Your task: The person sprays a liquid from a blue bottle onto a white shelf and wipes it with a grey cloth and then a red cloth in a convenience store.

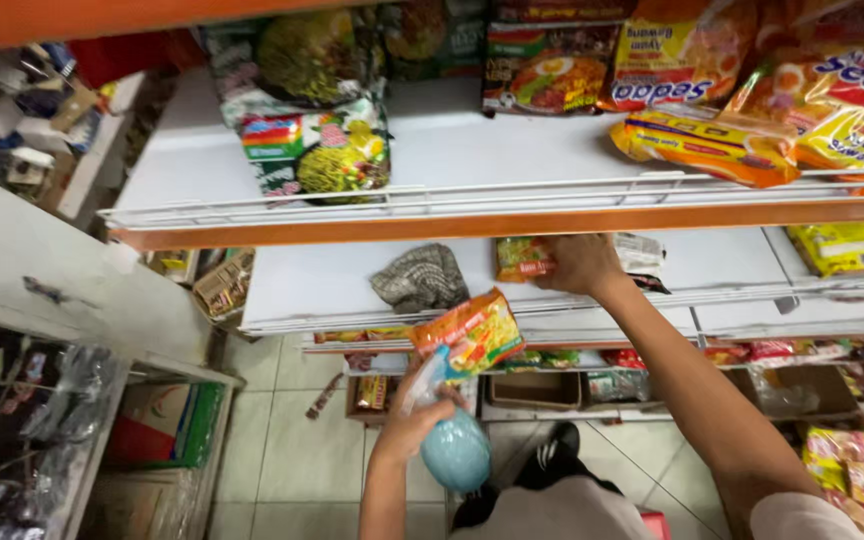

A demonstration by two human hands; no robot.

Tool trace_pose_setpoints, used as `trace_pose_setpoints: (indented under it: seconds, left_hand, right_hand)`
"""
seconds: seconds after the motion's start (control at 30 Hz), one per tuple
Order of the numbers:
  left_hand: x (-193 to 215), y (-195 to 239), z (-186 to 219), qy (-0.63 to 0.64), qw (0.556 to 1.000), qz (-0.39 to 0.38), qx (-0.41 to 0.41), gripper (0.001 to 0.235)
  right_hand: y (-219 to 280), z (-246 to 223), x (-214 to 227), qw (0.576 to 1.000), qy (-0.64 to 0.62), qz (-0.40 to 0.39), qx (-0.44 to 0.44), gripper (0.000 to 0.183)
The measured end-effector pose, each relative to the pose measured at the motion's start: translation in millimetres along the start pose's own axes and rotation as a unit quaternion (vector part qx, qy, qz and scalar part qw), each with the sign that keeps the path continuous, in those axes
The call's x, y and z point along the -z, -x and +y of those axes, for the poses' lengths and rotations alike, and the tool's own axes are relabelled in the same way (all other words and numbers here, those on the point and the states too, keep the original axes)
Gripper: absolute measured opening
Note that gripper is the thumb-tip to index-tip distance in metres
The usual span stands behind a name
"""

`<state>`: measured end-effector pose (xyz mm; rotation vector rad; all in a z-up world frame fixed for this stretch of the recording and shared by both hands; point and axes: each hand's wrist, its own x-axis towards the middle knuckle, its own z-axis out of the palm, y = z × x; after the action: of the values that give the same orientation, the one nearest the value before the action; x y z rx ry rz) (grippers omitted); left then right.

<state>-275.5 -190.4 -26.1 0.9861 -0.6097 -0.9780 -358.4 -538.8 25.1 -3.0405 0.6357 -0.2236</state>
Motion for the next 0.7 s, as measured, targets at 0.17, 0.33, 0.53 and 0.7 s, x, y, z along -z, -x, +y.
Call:
trace_pose_setpoints:
  seconds: [0.17, 0.33, 0.53, 0.7]
  left_hand:
    - [4, 30, 16, -0.066, 0.998, 0.008, -0.010, 0.088]
    - [9, 42, 23, -0.042, 0.999, -0.001, -0.020, 0.092]
    - [11, 44, 29, -0.063, 0.997, 0.000, -0.034, 0.090]
    - [6, 42, 38, -0.080, 0.996, 0.005, -0.028, 0.091]
  right_hand:
    - [-22, 4, -14, 0.994, -0.007, -0.112, -0.004, 0.109]
    - [-17, -13, -14, 0.992, -0.087, -0.096, -0.001, 0.112]
    - [-34, -56, -26, 0.990, -0.017, -0.027, -0.136, 0.079]
    - [-96, -12, -117, 0.967, 0.036, 0.250, -0.012, 0.049]
